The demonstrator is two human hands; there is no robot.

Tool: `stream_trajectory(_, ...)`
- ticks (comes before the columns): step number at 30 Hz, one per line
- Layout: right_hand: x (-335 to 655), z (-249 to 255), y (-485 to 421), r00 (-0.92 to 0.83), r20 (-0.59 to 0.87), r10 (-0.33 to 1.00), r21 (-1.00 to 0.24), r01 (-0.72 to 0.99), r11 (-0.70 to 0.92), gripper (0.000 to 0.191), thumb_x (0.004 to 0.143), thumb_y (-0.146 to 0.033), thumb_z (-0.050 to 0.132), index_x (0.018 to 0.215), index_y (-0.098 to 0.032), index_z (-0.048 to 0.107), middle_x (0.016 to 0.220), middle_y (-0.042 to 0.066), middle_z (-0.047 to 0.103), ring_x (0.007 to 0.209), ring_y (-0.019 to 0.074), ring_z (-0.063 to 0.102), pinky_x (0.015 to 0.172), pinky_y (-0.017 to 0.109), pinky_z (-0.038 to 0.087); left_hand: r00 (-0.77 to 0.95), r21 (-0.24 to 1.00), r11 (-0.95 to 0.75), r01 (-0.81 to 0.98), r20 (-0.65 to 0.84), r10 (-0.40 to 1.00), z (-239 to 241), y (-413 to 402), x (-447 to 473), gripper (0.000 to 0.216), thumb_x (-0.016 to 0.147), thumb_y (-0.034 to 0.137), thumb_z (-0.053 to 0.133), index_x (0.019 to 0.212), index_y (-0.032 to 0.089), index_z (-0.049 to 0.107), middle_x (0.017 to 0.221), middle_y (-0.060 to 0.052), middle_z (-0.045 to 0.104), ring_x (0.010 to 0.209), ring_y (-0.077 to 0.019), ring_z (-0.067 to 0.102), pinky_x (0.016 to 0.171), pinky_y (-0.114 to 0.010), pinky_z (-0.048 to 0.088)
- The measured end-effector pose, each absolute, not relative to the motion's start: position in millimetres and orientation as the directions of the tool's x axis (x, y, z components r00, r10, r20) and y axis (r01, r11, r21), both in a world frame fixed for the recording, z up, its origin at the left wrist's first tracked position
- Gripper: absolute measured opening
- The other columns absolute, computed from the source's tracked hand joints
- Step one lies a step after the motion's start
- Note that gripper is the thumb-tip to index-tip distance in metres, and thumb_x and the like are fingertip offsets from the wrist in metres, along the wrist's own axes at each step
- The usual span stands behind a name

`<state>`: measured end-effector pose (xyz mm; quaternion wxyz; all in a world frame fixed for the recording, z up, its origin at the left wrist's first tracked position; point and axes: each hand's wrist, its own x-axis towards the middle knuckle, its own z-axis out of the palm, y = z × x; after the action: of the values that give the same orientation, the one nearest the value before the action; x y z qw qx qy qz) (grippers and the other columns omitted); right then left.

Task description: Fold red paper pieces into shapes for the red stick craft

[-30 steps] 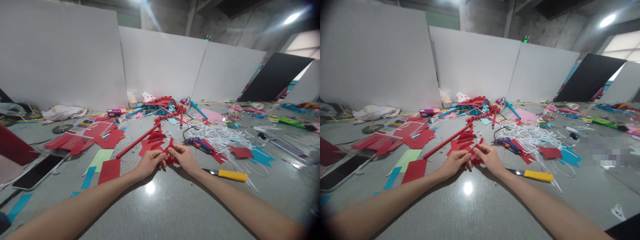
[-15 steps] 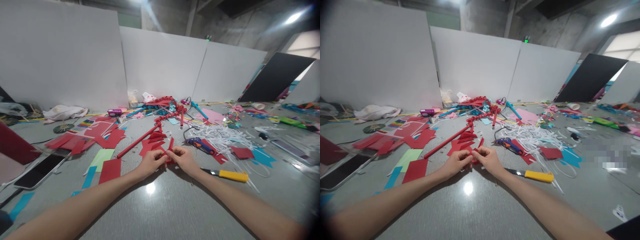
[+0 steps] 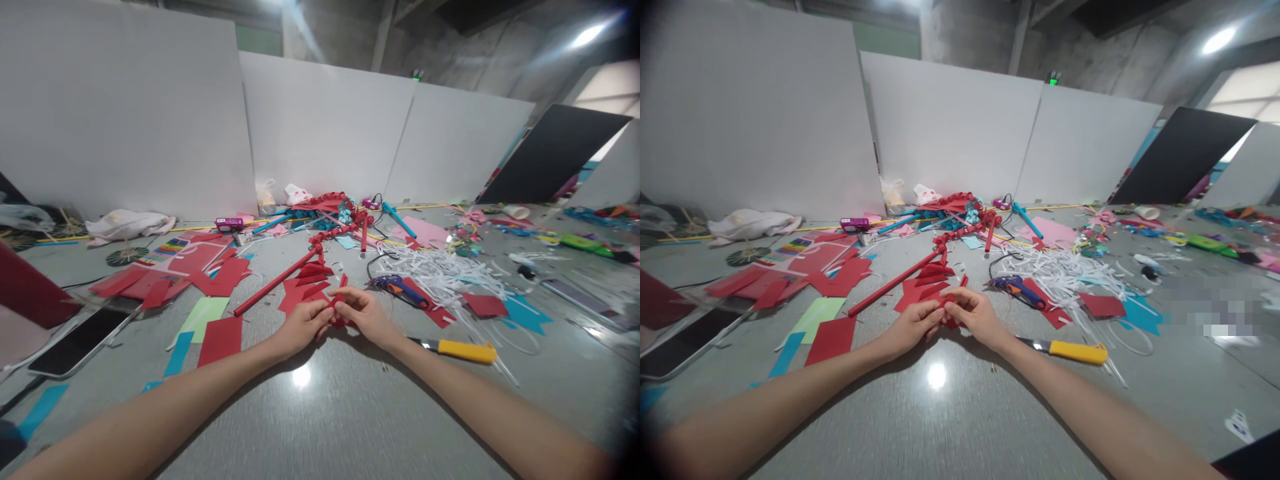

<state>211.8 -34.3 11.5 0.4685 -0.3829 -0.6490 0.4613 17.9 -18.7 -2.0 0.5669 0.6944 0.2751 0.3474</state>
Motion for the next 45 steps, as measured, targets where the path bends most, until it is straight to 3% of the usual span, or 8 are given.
stream_trajectory(6, 213.5, 9.7, -32.1, -0.273, 0.240, 0.932, -0.961, 0.068, 0.268, 0.035, 0.089, -0.048, 0.071, 0.109, -0.020, 0.070, 0.076, 0.001, 0.070, 0.064, 0.0139, 0.061, 0.059, 0.024, 0.045, 0.603, 0.968, -0.246, 0.043, 0.171, 0.779, 2.2, -19.7, 17.4, 0.039, 0.097, 0.052, 0.054, 0.081, 0.016, 0.056, 0.057, 0.006, 0.045, 0.051, -0.0090, 0.039, 0.050, -0.024, 0.027)
stream_trajectory(18, 212.6, 12.1, -33.1, -0.269, 0.242, 0.932, -0.964, 0.041, 0.262, 0.032, 0.090, -0.048, 0.070, 0.106, -0.020, 0.070, 0.073, 0.000, 0.068, 0.062, 0.0139, 0.059, 0.059, 0.025, 0.045, 0.613, 0.968, -0.248, 0.034, 0.176, 0.770, -2.9, -19.6, 17.6, 0.041, 0.099, 0.052, 0.050, 0.076, 0.017, 0.052, 0.058, 0.005, 0.046, 0.051, -0.0097, 0.042, 0.052, -0.024, 0.031)
stream_trajectory(25, 209.2, 13.8, -36.5, -0.236, 0.239, 0.942, -0.959, 0.095, 0.267, 0.034, 0.089, -0.050, 0.070, 0.080, -0.018, 0.068, 0.068, 0.000, 0.066, 0.058, 0.0127, 0.053, 0.056, 0.024, 0.039, 0.601, 0.956, -0.283, 0.072, 0.185, 0.778, -1.9, -19.9, 17.3, 0.037, 0.100, 0.048, 0.049, 0.079, 0.018, 0.054, 0.058, 0.005, 0.048, 0.052, -0.0100, 0.044, 0.052, -0.023, 0.033)
stream_trajectory(39, 207.8, 11.3, -36.1, -0.186, 0.238, 0.953, -0.960, 0.102, 0.260, 0.034, 0.091, -0.046, 0.069, 0.078, -0.014, 0.071, 0.068, 0.002, 0.068, 0.057, 0.0110, 0.051, 0.054, 0.023, 0.039, 0.606, 0.953, -0.292, 0.084, 0.184, 0.774, -3.2, -20.2, 18.3, 0.037, 0.101, 0.046, 0.047, 0.078, 0.018, 0.052, 0.055, 0.005, 0.049, 0.049, -0.0099, 0.044, 0.050, -0.022, 0.034)
stream_trajectory(45, 210.0, 10.4, -33.9, -0.070, 0.289, 0.955, -0.945, 0.137, 0.296, 0.036, 0.090, -0.047, 0.070, 0.074, -0.015, 0.070, 0.062, 0.001, 0.064, 0.053, 0.0106, 0.048, 0.052, 0.024, 0.037, 0.595, 0.969, -0.238, 0.070, 0.152, 0.790, -0.8, -20.8, 19.9, 0.036, 0.101, 0.045, 0.045, 0.080, 0.018, 0.054, 0.050, 0.005, 0.050, 0.046, -0.0109, 0.047, 0.051, -0.023, 0.037)
